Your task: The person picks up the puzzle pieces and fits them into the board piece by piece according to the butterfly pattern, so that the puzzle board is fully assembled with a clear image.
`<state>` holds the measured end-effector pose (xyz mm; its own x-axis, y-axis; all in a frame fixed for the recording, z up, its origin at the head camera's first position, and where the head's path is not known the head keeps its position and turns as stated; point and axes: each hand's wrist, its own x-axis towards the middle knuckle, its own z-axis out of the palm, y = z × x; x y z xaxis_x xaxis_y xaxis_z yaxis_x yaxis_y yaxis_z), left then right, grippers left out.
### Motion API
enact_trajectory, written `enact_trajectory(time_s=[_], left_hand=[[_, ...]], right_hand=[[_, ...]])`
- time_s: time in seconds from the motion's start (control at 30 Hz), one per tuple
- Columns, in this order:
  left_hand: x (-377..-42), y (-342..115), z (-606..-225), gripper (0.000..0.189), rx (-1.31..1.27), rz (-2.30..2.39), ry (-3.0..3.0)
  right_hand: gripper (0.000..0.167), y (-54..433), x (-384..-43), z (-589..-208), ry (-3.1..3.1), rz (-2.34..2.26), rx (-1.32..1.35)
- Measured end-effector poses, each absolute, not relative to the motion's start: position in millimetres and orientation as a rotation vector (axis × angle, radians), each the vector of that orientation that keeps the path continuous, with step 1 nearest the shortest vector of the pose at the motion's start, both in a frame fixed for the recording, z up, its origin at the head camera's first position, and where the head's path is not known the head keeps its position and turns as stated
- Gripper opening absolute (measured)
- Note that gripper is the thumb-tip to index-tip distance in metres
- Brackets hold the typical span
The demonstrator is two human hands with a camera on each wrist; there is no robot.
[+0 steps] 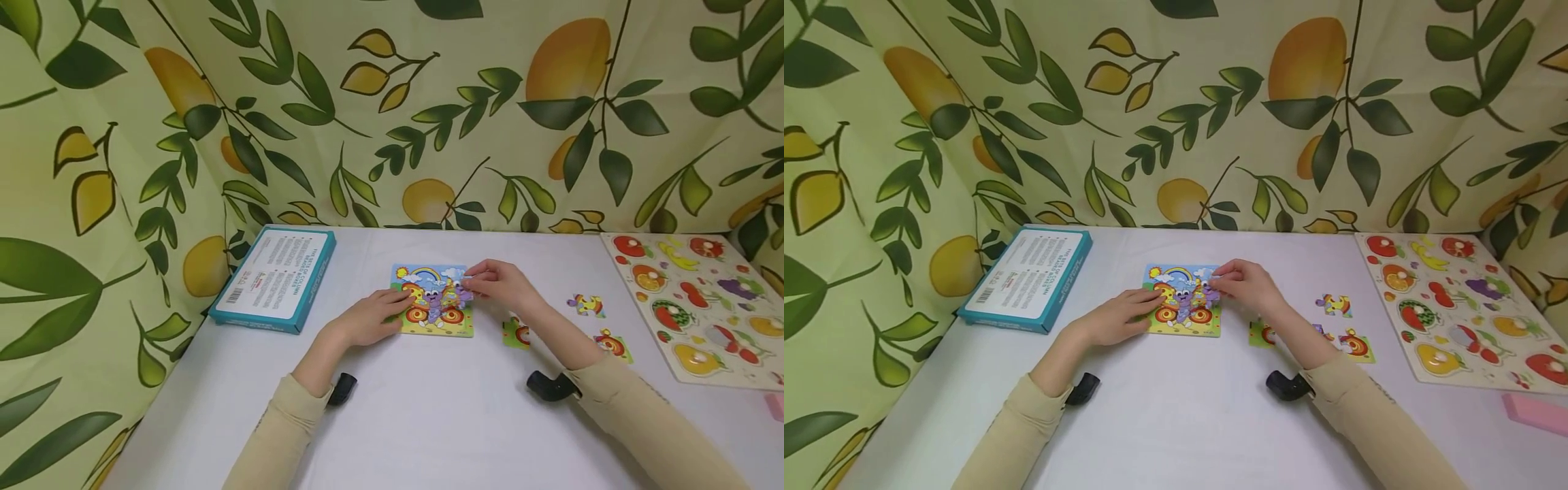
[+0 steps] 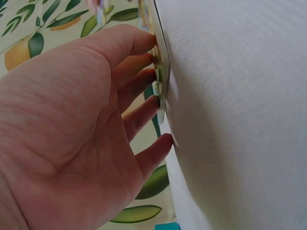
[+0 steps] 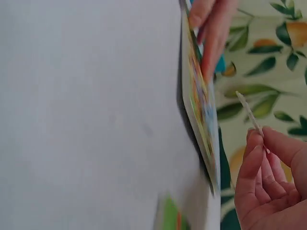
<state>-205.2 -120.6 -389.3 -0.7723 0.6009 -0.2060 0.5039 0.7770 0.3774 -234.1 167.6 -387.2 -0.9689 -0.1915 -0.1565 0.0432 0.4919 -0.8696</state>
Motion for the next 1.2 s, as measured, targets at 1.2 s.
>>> enact_trajectory(time_s=[1.2], left_hand=[[-205, -119, -387, 0.047, 0.916, 0.355, 2.636]], right_hand=[[0.016, 112, -250, -404, 2.647, -1.254, -0.326]])
